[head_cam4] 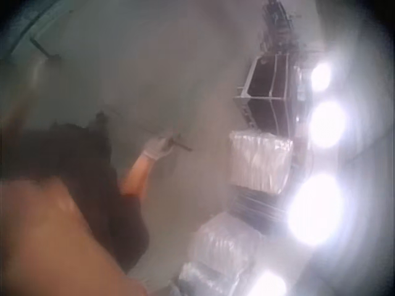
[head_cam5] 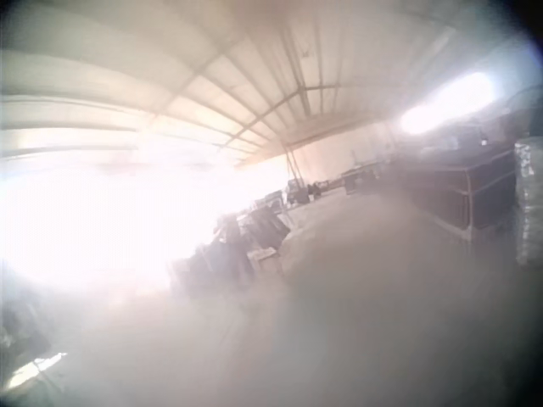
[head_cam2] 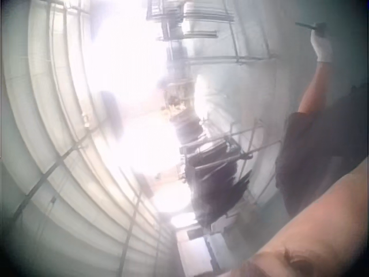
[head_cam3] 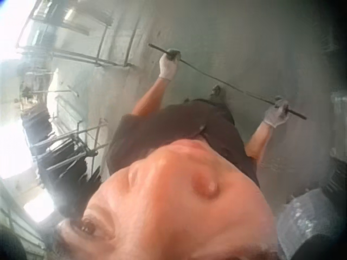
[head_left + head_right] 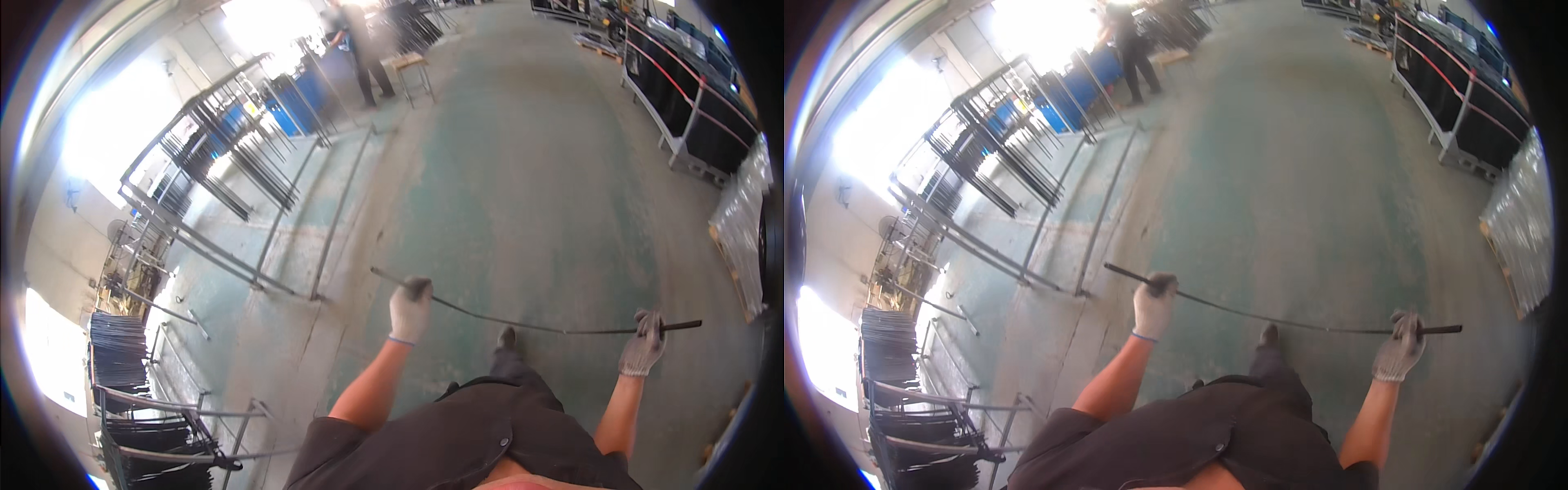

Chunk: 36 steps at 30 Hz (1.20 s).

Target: The person measures a wooden board with a tape measure, then picks up and carries bent metal rods through a workshop. They stack the rods onto a pile and later place a bundle of rods onto a metal rack while another worker operates machinery nearby.

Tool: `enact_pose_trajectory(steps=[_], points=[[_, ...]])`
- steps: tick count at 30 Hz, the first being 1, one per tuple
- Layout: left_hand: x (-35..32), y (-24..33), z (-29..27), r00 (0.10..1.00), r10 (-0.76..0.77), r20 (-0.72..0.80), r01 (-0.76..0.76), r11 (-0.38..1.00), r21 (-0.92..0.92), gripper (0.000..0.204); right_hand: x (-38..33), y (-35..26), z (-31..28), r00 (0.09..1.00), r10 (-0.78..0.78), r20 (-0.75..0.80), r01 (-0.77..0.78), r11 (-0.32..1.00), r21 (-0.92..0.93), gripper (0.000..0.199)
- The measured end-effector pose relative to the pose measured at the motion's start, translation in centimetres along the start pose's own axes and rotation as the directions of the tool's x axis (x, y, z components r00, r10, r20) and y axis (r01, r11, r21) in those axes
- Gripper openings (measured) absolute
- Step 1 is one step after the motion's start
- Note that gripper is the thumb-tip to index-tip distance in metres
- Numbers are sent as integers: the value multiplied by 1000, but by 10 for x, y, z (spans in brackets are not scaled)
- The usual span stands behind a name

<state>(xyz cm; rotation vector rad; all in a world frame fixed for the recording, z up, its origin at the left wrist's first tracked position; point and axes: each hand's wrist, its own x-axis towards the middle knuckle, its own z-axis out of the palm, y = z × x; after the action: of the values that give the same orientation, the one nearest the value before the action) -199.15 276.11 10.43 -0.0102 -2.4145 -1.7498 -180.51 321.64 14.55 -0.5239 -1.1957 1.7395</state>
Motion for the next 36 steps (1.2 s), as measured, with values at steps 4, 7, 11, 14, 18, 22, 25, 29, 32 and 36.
enact_pose_trajectory(steps=[4,7,11,14,18,22,25,29,32,36], points=[[113,25,54,995,-95,-13,96,989,117,10,92,59,103,993,119,-22,-120,991,-62,36],[209,22,74,983,-126,-135,118,991,-63,9,183,102,185,990,125,68,-125,992,-1,30],[324,-14,100,935,-188,-302,180,982,-55,14,284,156,296,983,100,152,-96,995,-27,30],[410,-31,119,922,-189,-337,203,979,8,14,340,217,368,971,129,202,-113,990,-89,31],[539,-70,171,939,-159,-306,146,987,-63,14,413,269,464,971,114,208,-88,987,-131,32],[683,-48,223,955,-186,-232,169,981,-93,14,502,306,535,983,75,168,-40,979,-200,33],[789,-27,257,974,-168,-155,160,985,-65,14,569,346,581,993,39,113,-17,982,-190,35],[907,-8,300,987,-119,-112,121,993,10,14,663,406,645,990,0,139,12,996,-85,35],[1006,-18,336,973,-163,-163,150,985,-88,13,735,455,710,981,59,185,-40,993,-107,35],[1118,-7,372,971,-129,-203,142,989,50,11,832,520,811,965,163,206,-134,980,-145,32]])
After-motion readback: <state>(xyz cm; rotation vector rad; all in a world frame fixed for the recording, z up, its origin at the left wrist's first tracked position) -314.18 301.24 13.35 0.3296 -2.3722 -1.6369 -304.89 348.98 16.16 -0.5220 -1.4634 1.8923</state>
